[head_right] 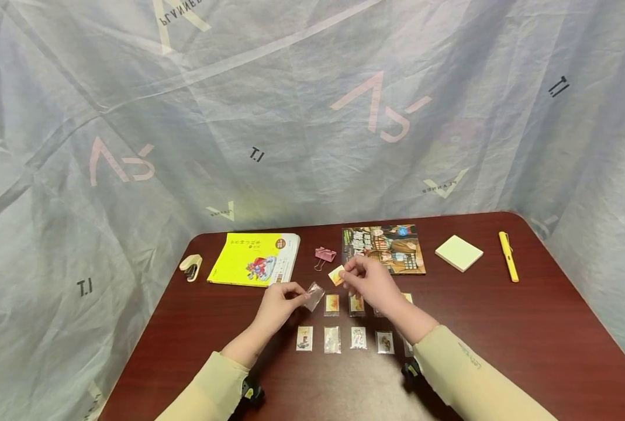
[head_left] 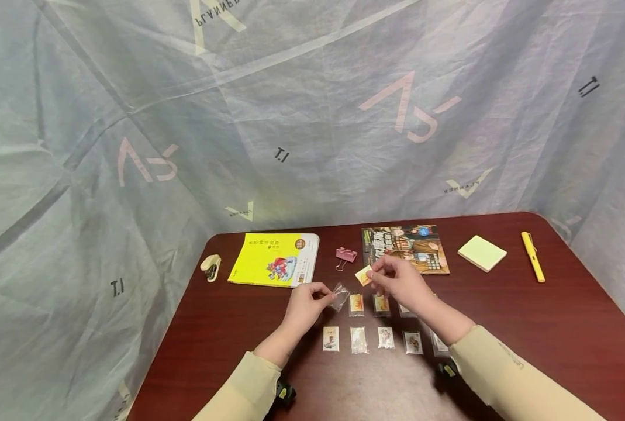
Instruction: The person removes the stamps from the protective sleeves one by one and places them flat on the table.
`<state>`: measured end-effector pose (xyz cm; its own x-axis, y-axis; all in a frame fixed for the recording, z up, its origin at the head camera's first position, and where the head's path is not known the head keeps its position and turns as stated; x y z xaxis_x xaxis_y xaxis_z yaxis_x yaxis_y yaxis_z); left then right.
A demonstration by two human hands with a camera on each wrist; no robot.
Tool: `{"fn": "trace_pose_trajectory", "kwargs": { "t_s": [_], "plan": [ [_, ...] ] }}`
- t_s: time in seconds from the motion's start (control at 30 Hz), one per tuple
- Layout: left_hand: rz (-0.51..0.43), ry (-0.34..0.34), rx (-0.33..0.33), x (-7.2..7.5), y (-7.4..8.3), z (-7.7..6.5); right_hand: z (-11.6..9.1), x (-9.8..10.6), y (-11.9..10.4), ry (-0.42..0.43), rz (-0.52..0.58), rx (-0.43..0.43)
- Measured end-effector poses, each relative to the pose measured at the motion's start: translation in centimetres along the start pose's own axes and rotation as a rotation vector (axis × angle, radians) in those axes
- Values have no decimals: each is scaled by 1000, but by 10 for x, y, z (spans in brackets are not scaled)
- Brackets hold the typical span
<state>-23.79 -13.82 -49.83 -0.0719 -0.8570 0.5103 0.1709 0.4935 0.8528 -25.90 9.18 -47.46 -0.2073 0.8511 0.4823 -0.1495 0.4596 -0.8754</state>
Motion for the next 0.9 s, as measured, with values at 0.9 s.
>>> {"fn": "trace_pose_trajectory", "kwargs": {
  "t_s": [0.9],
  "plan": [
    [452, 79, 250, 3, -24, -4, 90, -96, -27, -242, -856, 19]
  ]
}}
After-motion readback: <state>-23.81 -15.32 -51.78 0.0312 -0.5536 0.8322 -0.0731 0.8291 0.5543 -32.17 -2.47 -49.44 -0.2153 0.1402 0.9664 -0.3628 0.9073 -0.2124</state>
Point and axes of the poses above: each hand's wrist, its own z-axis towards the middle knuckle, its own x-axis out of the back of the hand, y = z × x, the point moved 3 cm from there along z, towards the middle knuckle, and after that the axes turned 9 degrees about -z, right-handed, at the moved point
